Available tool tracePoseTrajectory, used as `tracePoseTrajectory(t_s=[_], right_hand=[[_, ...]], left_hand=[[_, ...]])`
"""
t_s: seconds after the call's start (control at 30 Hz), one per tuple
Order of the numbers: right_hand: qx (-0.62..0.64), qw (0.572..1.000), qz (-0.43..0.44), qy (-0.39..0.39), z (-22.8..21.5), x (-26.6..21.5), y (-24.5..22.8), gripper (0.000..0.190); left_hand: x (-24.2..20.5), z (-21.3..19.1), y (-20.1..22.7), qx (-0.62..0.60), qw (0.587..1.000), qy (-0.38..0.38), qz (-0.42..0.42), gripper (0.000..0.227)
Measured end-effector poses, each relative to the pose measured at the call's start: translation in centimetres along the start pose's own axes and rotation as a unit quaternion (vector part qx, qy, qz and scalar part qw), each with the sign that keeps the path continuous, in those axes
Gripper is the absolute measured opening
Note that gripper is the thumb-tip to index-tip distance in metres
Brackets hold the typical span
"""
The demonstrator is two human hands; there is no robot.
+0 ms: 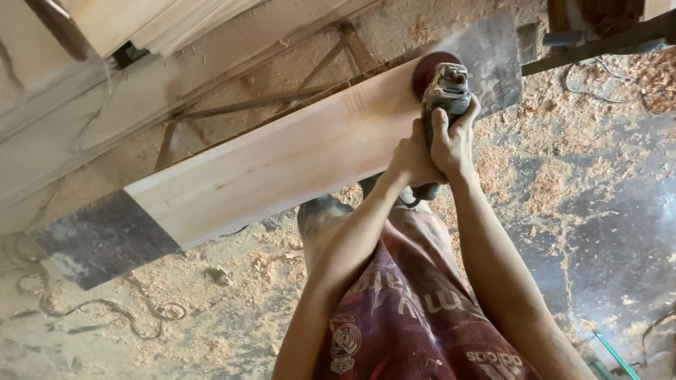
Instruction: The person sands a wooden board using a power sander, moving the tool across the surface and edges, and turns the board over to sand the other side.
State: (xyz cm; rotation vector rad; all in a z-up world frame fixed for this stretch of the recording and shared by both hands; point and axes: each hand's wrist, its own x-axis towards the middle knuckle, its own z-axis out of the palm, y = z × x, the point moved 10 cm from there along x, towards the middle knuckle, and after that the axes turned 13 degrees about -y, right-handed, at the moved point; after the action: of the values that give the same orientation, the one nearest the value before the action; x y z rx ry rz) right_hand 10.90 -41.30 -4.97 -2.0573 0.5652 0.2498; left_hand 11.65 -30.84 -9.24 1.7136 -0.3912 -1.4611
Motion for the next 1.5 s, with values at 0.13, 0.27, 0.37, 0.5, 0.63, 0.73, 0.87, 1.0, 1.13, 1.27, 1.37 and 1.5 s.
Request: tracePoseTrajectory(t_s=[0.13, 0.27, 0.37, 0.5, 0.63, 0.73, 0.87, 1.0, 1.13, 1.27, 1.37, 1.5], right_hand=[[0.044, 0.995, -0.011, -0.087, 6.6, -0.8, -4.4, 0.067], [0.059, 0.975, 0.031, -0.211, 16.3, -2.4, -9.1, 0.083], [0.071, 0.968, -0.001, -0.239, 21.0, -3.3, -12.3, 0.088], [0.012, 0.948, 0.091, -0.304, 23.8, -5.6, -11.9, 0.079], [-0.024, 0.944, 0.13, -0.301, 20.8, -7.0, -10.6, 0.085], [0.004, 0.951, 0.149, -0.272, 17.5, -8.3, -8.1, 0.086], [0.033, 0.979, 0.061, -0.194, 12.7, -8.3, -6.4, 0.091], [0.033, 0.982, 0.061, -0.175, 8.8, -8.0, -3.4, 0.091], [0.045, 0.983, 0.025, -0.176, 5.7, -7.8, -0.8, 0.089], [0.03, 0.988, 0.021, -0.147, 2.0, -6.6, 1.9, 0.069], [0.211, 0.971, 0.014, -0.108, 0.8, -6.9, 2.5, 0.064], [0.207, 0.975, 0.044, -0.072, 2.8, -8.2, 1.9, 0.05]], left_hand=[[-4.5, -2.3, -5.2, -0.064, 0.992, 0.099, 0.04, 0.097], [-13.2, -6.3, -8.8, -0.156, 0.956, 0.198, 0.149, 0.09], [-17.7, -8.2, -12.0, -0.196, 0.948, 0.219, 0.119, 0.106], [-19.1, -6.2, -16.1, -0.397, 0.861, 0.241, 0.208, 0.099], [-14.9, -1.5, -16.1, -0.556, 0.784, 0.17, 0.216, 0.097], [-15.8, -0.1, -12.2, -0.265, 0.927, 0.2, 0.177, 0.098], [-15.1, 1.3, -8.5, -0.169, 0.961, 0.181, 0.124, 0.096], [-12.2, 3.2, -5.3, -0.154, 0.966, 0.161, 0.132, 0.107], [-9.2, 6.2, -3.9, -0.136, 0.975, 0.143, 0.102, 0.11], [-5.3, 7.6, -1.7, -0.094, 0.988, 0.094, 0.083, 0.113], [-3.7, 8.1, -1.7, -0.045, 0.997, 0.045, 0.054, 0.116], [-4.5, 8.0, -4.9, -0.039, 0.998, 0.016, 0.046, 0.111]])
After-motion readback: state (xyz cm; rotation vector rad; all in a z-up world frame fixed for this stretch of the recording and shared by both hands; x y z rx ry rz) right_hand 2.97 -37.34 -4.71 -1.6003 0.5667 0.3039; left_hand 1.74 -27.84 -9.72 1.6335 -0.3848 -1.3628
